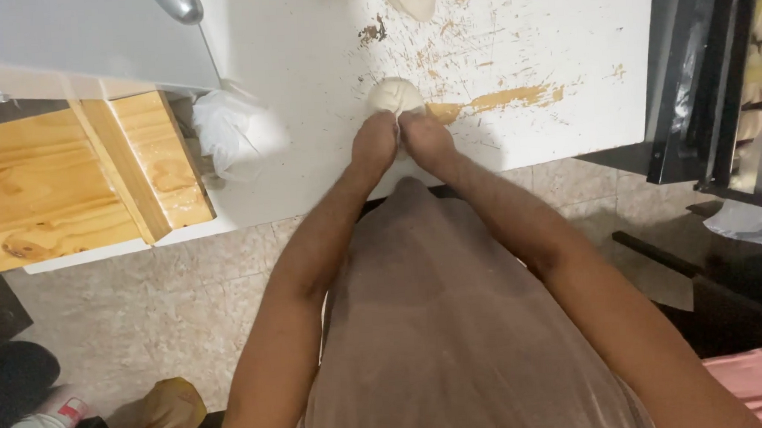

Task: Shaping pre-portioned dough into round balls by rolling them against a floured work surface using the palms of the hands.

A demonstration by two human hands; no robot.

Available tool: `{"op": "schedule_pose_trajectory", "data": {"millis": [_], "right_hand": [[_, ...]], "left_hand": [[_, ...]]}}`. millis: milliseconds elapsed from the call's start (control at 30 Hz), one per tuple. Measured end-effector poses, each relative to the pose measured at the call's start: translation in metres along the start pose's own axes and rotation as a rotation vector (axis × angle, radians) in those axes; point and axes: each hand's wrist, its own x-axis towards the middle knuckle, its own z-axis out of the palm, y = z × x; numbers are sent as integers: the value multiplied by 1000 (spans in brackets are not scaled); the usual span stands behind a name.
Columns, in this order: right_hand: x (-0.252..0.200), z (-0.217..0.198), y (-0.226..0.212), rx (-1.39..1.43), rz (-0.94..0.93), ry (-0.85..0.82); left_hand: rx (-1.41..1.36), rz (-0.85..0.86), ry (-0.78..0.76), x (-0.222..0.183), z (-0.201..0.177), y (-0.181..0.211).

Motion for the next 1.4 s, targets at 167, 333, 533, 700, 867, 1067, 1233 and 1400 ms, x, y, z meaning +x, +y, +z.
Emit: {"op": "schedule_pose_trajectory", "data": {"millis": [167,333,533,700,867,1067,1233,1400], "right_hand": [[-29,-145,-22,400,107,-240],[-70,-145,-23,103,-83,-289],[-43,-150,-46,-117,-569,305],[-4,-111,-21,132,-153,25],[24,-134,-35,132,-52,30],[20,-137,-31,85,-114,-35],[4,-135,-26,69,-277,-86],[29,-169,-44,-36,8,-240]], "left_hand": [[-34,134,-33,-47,-59,1],[323,468,-67,-84,-47,-17],[524,838,509,-43,-8,-43],[208,424,424,-25,-42,4],[141,410,521,-5,-45,14],[280,364,306,4,-22,-4],[108,325,115,-19,-14,-9],[354,331,272,-16,-67,22]]}}
